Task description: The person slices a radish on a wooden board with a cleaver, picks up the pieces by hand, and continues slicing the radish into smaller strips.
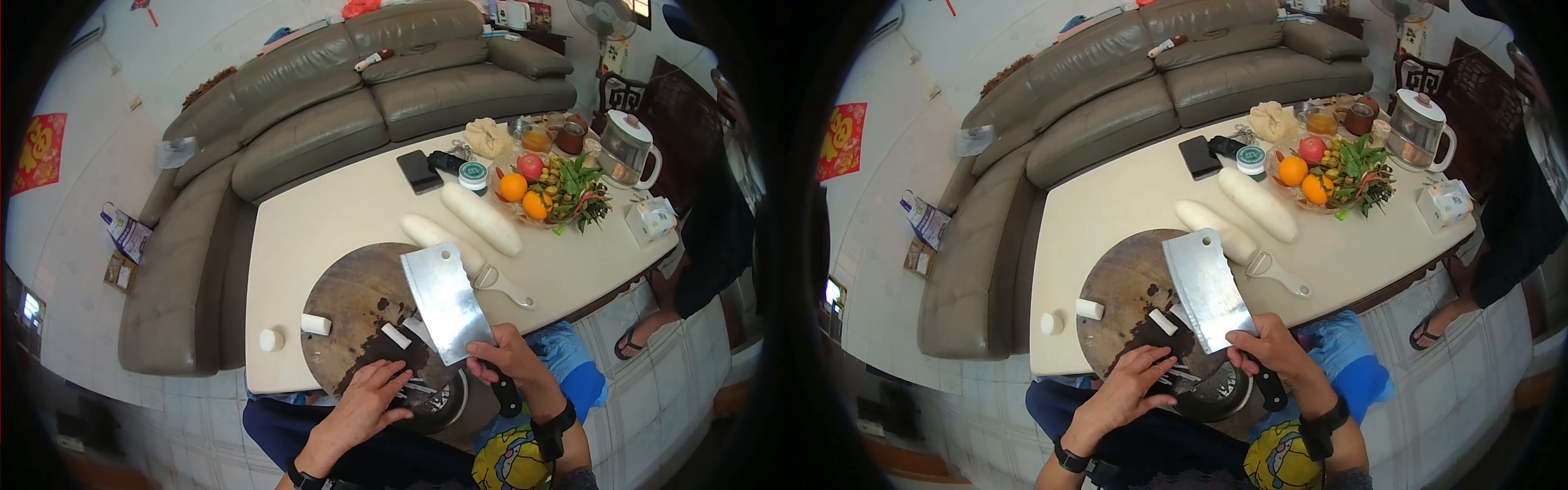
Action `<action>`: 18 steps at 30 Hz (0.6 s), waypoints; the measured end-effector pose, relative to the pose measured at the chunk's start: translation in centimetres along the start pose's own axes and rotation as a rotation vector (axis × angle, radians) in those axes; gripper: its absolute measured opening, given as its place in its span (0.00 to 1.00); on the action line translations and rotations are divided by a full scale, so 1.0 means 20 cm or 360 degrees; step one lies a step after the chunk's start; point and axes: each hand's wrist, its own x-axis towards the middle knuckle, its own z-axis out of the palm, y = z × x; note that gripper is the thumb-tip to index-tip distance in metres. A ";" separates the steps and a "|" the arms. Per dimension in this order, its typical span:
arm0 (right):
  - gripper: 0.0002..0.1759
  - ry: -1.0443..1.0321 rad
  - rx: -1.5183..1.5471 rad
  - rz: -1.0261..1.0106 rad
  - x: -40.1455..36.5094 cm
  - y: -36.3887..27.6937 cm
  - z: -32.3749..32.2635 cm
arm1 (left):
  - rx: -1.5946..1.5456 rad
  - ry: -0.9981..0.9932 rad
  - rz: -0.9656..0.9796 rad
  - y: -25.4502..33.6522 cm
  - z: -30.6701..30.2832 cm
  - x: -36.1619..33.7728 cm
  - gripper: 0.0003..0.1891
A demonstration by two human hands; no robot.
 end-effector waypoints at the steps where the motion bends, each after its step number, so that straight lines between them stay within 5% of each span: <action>1: 0.08 -0.0003 -0.0001 0.0000 0.00 0.00 0.00 | 0.0041 0.0004 0.0039 0.00 0.00 -0.01 0.25; 18: 0.13 0.0043 -0.0161 -0.0071 -0.01 -0.01 0.04 | 0.0281 0.0531 0.0292 0.03 0.27 -0.17 0.19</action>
